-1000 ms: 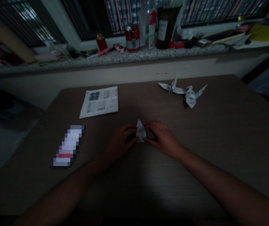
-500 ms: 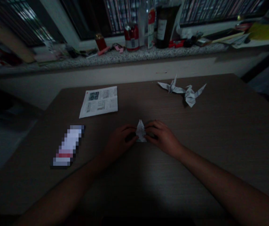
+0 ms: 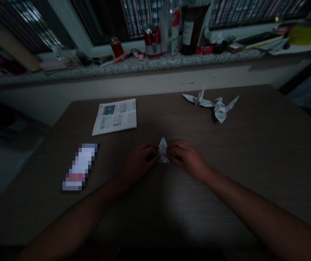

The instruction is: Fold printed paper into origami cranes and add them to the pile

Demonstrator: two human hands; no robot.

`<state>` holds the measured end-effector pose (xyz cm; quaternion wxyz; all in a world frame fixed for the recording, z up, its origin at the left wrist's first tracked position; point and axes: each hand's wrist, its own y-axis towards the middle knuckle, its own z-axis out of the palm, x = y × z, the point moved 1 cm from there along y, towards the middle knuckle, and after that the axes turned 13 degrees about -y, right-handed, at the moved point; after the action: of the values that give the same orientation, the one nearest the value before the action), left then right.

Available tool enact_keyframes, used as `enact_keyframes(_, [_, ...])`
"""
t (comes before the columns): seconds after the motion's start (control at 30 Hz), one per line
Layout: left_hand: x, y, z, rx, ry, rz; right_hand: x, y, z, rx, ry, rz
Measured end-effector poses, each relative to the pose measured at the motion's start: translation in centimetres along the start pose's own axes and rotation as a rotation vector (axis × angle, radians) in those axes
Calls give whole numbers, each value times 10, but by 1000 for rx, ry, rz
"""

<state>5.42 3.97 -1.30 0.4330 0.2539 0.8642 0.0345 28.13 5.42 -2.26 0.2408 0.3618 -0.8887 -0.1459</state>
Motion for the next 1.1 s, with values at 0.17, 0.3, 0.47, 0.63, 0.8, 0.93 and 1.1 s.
enact_keyframes(0.17, [2,-1,1,-3,6,43,0,-4,-3,59,-26,-53])
enact_keyframes(0.3, [2,-3,-2,44,41,73,-1,-6,-6,81,-25,-76])
enact_keyframes(0.47, [3,-7,-10,147,54,136,1,-7,-7,77,-28,-84])
enact_keyframes(0.63, [7,-10,-12,183,68,175,1,-8,-10,83,-57,-146])
enact_keyframes(0.8, [7,-11,-10,181,89,214,1,-9,-13,87,-129,-219])
enact_keyframes(0.93, [5,-12,-11,188,100,216,3,-10,-13,76,-164,-236])
enact_keyframes(1.1, [3,-11,-11,185,163,201,3,-10,-12,60,-191,-232])
